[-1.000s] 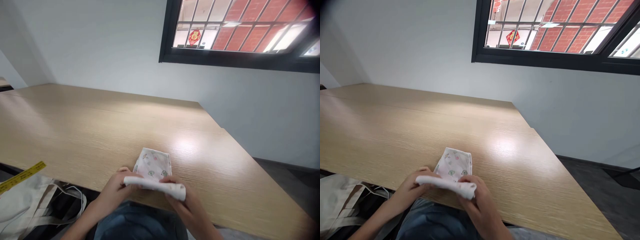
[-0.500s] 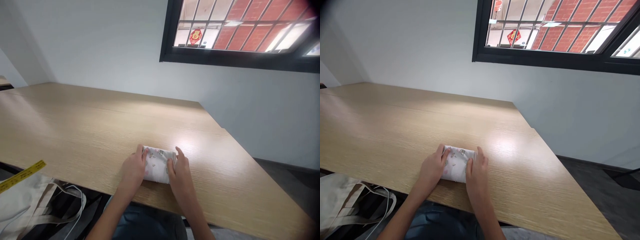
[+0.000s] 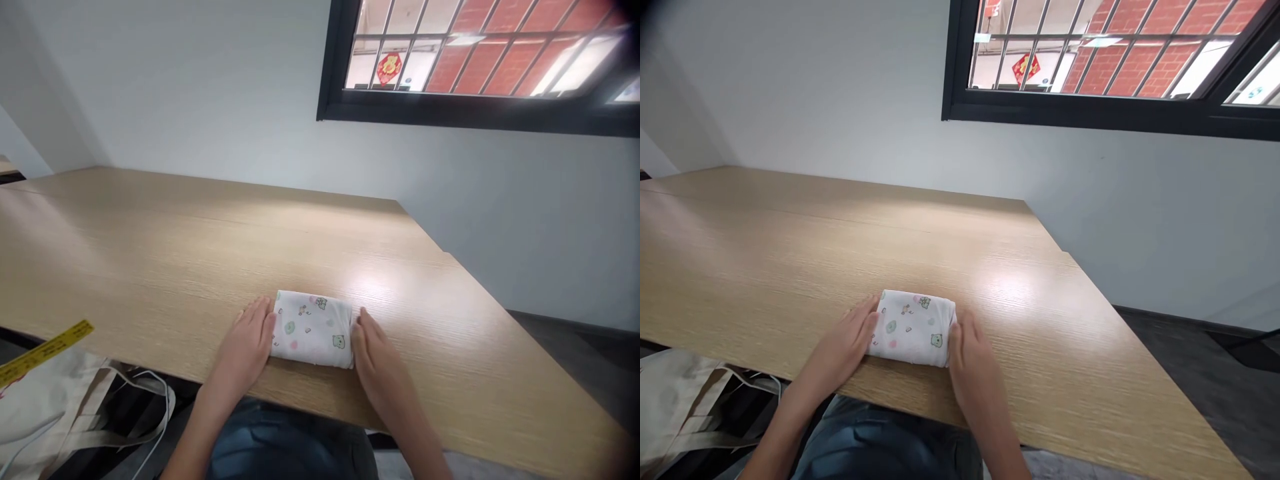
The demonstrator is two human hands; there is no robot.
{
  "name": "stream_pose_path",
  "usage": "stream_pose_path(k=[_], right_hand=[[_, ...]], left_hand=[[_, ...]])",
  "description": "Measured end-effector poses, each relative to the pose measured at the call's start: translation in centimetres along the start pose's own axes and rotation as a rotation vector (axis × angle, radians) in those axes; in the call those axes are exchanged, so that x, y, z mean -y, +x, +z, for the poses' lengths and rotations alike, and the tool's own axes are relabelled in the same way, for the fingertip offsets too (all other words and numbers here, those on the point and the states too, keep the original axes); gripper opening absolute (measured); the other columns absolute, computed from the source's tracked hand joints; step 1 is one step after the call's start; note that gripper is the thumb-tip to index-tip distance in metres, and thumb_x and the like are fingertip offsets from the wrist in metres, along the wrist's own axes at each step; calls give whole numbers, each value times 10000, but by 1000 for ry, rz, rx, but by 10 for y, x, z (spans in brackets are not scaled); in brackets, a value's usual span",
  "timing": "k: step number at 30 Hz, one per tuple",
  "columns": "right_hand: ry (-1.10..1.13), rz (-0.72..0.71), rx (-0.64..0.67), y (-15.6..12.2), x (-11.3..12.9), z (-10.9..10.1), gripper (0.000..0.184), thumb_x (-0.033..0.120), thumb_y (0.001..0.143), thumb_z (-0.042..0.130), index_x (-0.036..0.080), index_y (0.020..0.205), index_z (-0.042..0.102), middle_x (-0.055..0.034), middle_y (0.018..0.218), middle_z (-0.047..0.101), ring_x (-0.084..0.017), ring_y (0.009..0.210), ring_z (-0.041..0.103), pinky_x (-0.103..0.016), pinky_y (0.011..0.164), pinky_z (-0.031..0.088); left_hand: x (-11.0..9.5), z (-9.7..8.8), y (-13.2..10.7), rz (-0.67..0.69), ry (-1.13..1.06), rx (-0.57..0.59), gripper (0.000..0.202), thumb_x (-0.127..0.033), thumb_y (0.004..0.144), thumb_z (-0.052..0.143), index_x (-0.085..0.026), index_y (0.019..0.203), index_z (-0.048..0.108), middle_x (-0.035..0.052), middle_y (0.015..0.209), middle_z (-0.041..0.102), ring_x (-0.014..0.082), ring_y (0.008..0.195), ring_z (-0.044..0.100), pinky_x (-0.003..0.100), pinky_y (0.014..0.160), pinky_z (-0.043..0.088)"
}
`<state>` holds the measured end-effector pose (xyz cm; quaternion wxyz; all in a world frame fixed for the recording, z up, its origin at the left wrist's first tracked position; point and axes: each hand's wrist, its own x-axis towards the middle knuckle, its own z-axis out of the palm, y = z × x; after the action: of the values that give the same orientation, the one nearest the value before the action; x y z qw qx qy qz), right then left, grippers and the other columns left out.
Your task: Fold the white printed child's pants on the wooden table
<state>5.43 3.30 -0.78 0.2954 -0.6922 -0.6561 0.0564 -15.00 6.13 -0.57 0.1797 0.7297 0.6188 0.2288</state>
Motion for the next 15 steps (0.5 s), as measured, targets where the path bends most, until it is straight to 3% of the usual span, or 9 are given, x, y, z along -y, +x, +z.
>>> stream_pose_path(k=[3,6,9,12,15], right_hand=[[98,45,-199,-24,-7,-8,374,392,899,307,146,973,579,-105,949,638,-218,853,608,-337,708,511],[178,-114,-221,-50,4,-2,209,322,877,410,201,819,571,-28,744,622,-165,665,587,-269,586,487],[169,-253,-199,-59,17,9,154,250,863,436,211,878,585,-29,843,629,-172,782,579,-289,692,476],[141,-145,-170,-48,19,14,178,281,859,430,193,896,580,-56,879,621,-200,820,570,-328,712,470],[103,-51,-111,-25,15,15,252,315,855,393,154,937,569,-104,936,605,-241,858,555,-382,732,461]], left_hand=[[-5,-15,5,-49,-61,-5,480,-396,929,196,-146,1274,416,119,1271,501,226,1175,457,371,952,367],[-23,-24,24,54,-64,16,380,-344,915,282,-189,1161,527,76,1185,561,203,1101,499,329,913,385],[-37,-24,38,125,-56,59,285,-281,890,352,-207,995,606,39,1044,613,170,986,543,278,862,397],[-41,-16,28,102,-31,63,255,-259,887,352,-185,903,595,54,941,617,183,894,563,288,790,409],[-45,-4,0,-5,1,57,251,-258,897,320,-163,955,546,85,902,607,218,845,576,315,717,406]])
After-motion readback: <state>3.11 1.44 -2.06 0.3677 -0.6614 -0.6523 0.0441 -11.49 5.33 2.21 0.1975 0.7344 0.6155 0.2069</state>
